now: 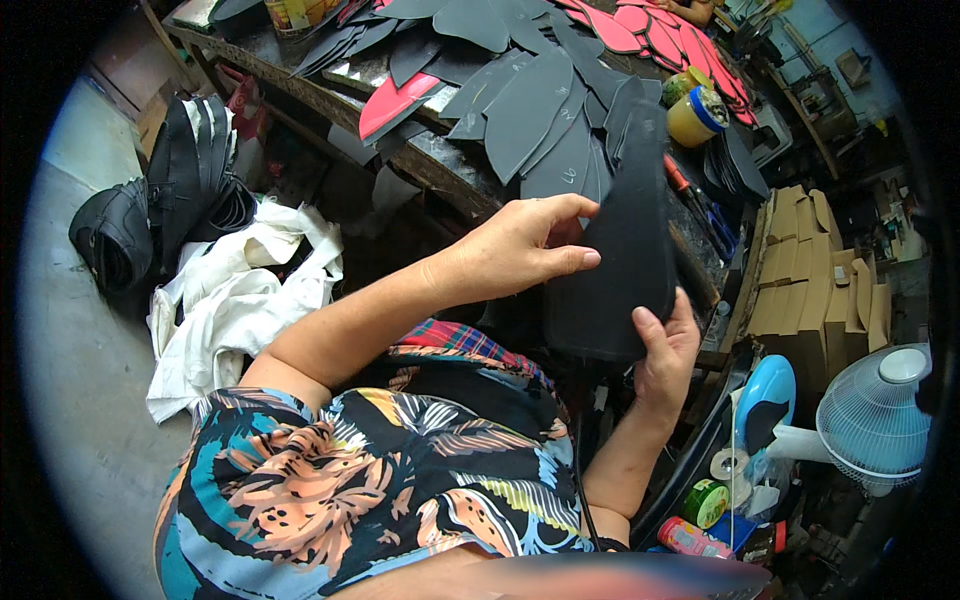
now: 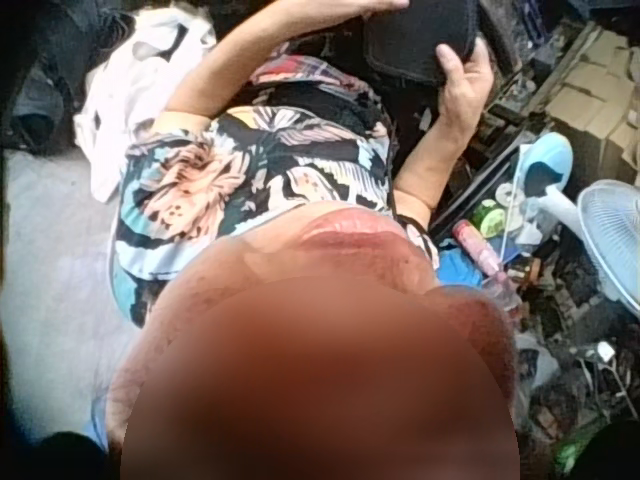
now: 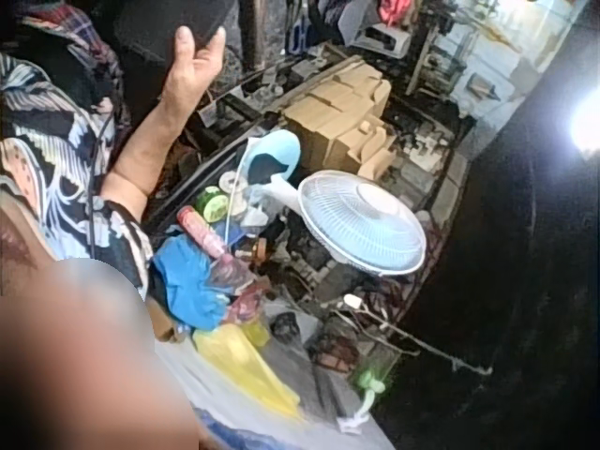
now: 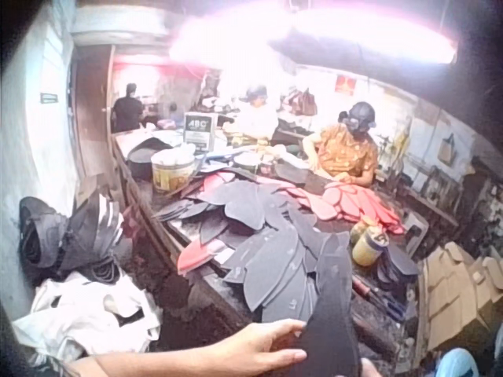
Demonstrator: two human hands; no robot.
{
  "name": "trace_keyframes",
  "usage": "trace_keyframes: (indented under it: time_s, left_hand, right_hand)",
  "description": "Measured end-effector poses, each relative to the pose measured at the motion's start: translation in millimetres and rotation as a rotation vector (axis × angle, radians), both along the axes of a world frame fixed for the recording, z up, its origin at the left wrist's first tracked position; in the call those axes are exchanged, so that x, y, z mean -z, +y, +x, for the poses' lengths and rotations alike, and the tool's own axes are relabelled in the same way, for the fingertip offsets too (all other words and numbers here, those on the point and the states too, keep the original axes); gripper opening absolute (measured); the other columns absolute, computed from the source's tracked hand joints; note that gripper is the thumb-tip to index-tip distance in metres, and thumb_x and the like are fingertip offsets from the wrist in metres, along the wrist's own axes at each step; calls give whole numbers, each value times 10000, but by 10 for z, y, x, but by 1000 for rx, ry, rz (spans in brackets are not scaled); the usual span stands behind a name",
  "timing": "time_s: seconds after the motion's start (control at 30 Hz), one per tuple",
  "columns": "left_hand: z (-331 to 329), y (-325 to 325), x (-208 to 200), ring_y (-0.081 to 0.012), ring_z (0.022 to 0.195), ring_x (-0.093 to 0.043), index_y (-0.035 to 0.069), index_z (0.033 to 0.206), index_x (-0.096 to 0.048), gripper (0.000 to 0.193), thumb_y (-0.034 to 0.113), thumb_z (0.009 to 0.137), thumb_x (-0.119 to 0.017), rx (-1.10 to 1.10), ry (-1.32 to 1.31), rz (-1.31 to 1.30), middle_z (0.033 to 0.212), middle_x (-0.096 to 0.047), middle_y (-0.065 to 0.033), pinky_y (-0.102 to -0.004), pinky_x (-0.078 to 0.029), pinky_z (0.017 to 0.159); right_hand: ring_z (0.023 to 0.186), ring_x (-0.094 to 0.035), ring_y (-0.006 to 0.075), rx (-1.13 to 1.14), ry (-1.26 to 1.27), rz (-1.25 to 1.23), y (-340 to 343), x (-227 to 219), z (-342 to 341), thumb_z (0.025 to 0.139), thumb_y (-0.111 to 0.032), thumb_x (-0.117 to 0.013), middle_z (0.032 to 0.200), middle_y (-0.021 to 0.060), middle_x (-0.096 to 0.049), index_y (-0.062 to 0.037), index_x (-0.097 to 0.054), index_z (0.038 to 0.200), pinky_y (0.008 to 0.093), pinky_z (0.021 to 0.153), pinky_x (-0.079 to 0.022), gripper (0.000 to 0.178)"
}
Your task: The person picks up black and pink shoe sole pieces from a pile, aligns them, and uses a red-handled knife to trim the edges. The person repeatedly flips and repositions the pieces while trimming, then places the finished pieces back on the table.
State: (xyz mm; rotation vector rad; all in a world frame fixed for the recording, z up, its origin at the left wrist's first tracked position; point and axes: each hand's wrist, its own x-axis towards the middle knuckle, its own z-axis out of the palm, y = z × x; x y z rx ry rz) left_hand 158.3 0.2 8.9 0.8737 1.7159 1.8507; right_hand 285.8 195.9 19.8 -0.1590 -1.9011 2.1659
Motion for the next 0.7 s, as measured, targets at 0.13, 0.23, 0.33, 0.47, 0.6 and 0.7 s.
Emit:
trace_keyframes:
  time_s: [0.13,0.23,0.33,0.47,0.6,0.7]
  left_hand:
    - [-98,67,8,-33,815,-596,15,1289,-529,403,202,955,-656,26,-188,89,979,-648,-5,-208,-513,621]
    - [-196,66,-57,-34,770,-613,35,1261,-553,373,218,953,-656,20,-317,272,957,-658,5,-202,-517,596]
    - [-248,82,-128,-74,690,-642,43,1186,-598,300,191,936,-672,-57,-328,360,915,-671,-12,-215,-555,597]
    - [-142,197,-154,-136,741,-695,47,1095,-636,205,173,936,-665,-159,-515,588,945,-702,-56,-277,-605,685]
    - [72,330,-105,-170,829,-707,35,1031,-671,184,199,949,-651,-129,-646,603,968,-725,-80,-310,-603,753]
    - [220,368,-44,-126,833,-670,58,1013,-685,197,236,929,-688,-84,-529,421,942,-712,-39,-274,-540,773]
  right_hand:
    - [965,-641,151,-71,-55,3,21,11,4,879,-38,-647,1104,118,-679,64,-587,1202,284,902,-488,343]
    - [967,-647,163,-115,-59,48,138,13,68,863,-112,-684,1116,130,-677,79,-582,1216,289,904,-494,414]
    - [1014,-665,215,-157,153,-165,235,78,144,847,-233,-713,1156,175,-668,91,-565,1254,332,931,-504,541]
    - [1161,-598,329,5,146,-592,215,194,170,843,-414,-748,1322,239,-562,60,-459,1388,434,960,-495,778]
    - [1312,-471,330,-246,172,67,47,273,-36,816,-437,-784,1437,200,-460,24,-379,1460,450,1003,-462,889]
    - [1263,-520,289,-152,331,48,-133,327,-150,794,-425,-811,1419,169,-473,35,-362,1462,413,949,-497,927]
